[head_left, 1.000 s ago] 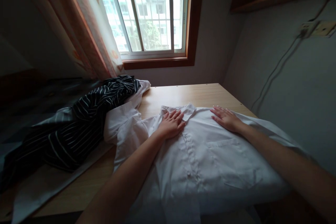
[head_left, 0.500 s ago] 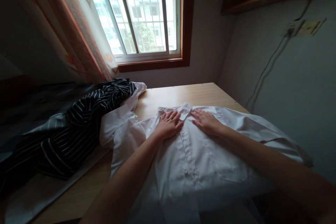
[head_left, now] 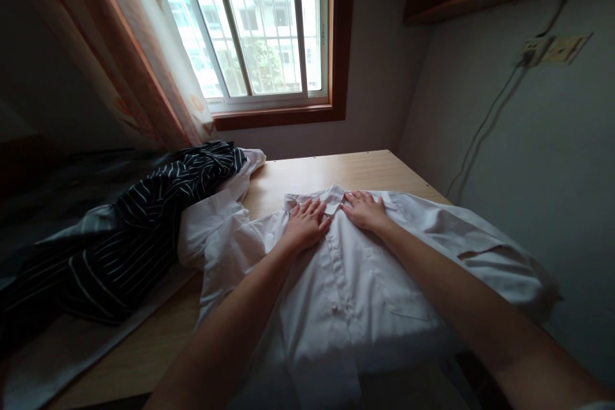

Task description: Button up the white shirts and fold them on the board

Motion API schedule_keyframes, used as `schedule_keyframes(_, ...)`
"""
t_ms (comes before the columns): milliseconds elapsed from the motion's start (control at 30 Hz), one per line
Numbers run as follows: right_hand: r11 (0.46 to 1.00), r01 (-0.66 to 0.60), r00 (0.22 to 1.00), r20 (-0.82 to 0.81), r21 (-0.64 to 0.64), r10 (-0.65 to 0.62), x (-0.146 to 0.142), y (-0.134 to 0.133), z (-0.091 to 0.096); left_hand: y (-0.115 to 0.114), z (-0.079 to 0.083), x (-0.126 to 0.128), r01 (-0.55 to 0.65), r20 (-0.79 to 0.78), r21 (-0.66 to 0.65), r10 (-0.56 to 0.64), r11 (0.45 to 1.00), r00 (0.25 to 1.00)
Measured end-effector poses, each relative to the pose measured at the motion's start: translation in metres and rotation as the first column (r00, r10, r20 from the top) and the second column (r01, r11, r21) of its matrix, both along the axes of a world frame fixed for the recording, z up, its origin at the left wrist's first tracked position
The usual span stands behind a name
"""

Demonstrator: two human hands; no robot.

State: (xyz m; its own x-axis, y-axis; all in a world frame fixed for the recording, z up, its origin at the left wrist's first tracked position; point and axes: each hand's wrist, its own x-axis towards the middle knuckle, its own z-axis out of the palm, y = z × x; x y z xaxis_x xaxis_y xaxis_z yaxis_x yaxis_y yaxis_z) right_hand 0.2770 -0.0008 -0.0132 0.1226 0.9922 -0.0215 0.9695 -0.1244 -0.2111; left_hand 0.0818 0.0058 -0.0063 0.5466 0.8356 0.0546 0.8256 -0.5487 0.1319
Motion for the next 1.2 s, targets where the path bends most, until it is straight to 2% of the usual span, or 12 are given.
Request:
schedule_keyframes(200,0.998,0.06,0.998,0.013,0.015,-0.06,-0.008,0.006,-0.003,0.003,-0.003,-0.004,0.011,0.037,0.042,-0.012,0.999,0.999)
schedule_keyframes(333,0.998,0.069,0.998,0.011,0.009,-0.069,-0.007,0.006,-0.008,-0.004,-0.004,-0.01,0.09,0.046,0.11,-0.096,0.99,0.994)
schedule_keyframes(433,0.998,0.055,0.998,-0.006,-0.011,-0.055,-0.004,0.006,-0.01,-0.011,-0.005,-0.012,0.149,-0.009,0.042,-0.149,0.988,0.989)
schedule_keyframes(533,0.999,0.042,0.999,-0.015,-0.013,-0.042,0.003,0.006,-0.009,-0.012,-0.004,-0.012,0.145,-0.036,-0.026,-0.146,0.989,0.989)
schedule_keyframes(833,0.998,-0.015,1.0,-0.006,0.063,0.015,0.04,0.009,-0.012,0.014,0.001,0.004,0.205,-0.037,-0.024,-0.205,0.979,0.978)
schedule_keyframes(1000,0.998,-0.03,1.0,0.006,0.051,0.03,0.051,0.019,-0.015,0.031,0.004,0.006,0.249,0.021,-0.015,-0.249,0.968,0.968)
schedule_keyframes(1067,0.998,-0.022,1.0,0.016,0.051,0.021,0.053,0.021,-0.016,0.032,0.005,0.006,0.237,0.055,0.018,-0.237,0.971,0.97)
schedule_keyframes(1200,0.998,-0.019,0.999,0.027,0.062,0.018,0.052,0.022,-0.017,0.017,0.002,0.012,0.094,0.083,0.151,-0.107,0.984,0.991)
